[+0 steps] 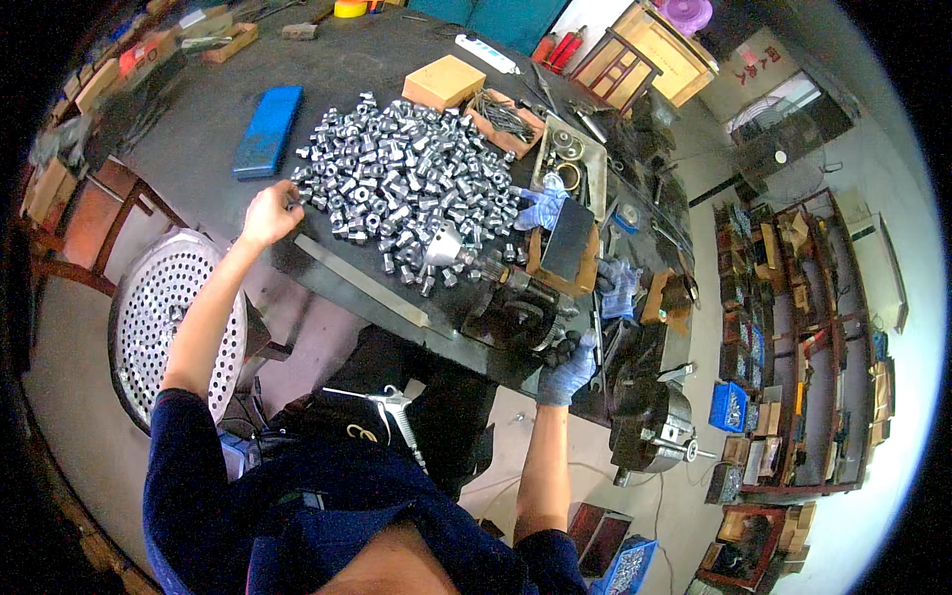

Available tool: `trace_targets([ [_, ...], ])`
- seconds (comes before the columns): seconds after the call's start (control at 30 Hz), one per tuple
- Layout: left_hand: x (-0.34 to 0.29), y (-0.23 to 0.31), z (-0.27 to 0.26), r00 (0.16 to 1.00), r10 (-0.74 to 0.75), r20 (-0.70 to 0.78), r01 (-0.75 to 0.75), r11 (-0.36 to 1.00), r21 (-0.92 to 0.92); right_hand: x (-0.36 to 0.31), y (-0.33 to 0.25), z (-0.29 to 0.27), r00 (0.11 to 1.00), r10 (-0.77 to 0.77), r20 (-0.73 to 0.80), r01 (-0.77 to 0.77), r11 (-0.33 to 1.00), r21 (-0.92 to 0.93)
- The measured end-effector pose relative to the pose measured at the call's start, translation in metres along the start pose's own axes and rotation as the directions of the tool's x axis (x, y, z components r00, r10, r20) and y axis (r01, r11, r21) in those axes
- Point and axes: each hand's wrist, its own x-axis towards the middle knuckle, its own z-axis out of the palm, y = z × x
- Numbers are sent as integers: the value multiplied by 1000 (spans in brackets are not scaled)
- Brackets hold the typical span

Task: The person uses a compressed air nozzle to blow debris off metal components before placing them in a sorting tray or a larger collection on the workbench.

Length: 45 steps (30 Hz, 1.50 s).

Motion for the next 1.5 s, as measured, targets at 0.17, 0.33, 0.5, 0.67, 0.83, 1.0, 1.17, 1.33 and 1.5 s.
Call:
trace_targets([
  [0.17,-28,88,-4,946,196,259,146,453,-879,4,1,-11,999,42,6,-42,997,62],
  [0.33,-28,149,19,842,388,375,260,319,-912,1,0,1,1000,9,-3,-9,999,44],
  [0.5,-19,152,27,836,376,400,276,341,-899,2,1,-5,998,-12,-55,12,1000,-3],
  [0.67,-8,157,22,768,455,450,247,438,-864,-3,-4,-5,995,-15,-104,14,1000,-7],
  [0.83,-9,156,14,757,438,485,268,469,-841,-21,-26,-1,998,-50,-34,49,998,-45],
  [1.0,-12,155,21,759,401,513,313,466,-828,-22,-43,6,998,-53,12,54,996,-73],
  [1.17,-16,154,25,804,372,465,289,438,-851,-9,-24,-3,1000,-6,-22,6,1000,0],
  [1.33,-14,151,27,774,385,502,370,369,-853,-8,-16,-6,999,-8,-39,8,1000,-19],
  [1.5,-10,156,20,760,456,463,281,412,-867,-16,-34,-2,1000,-6,-20,5,999,-36],
])
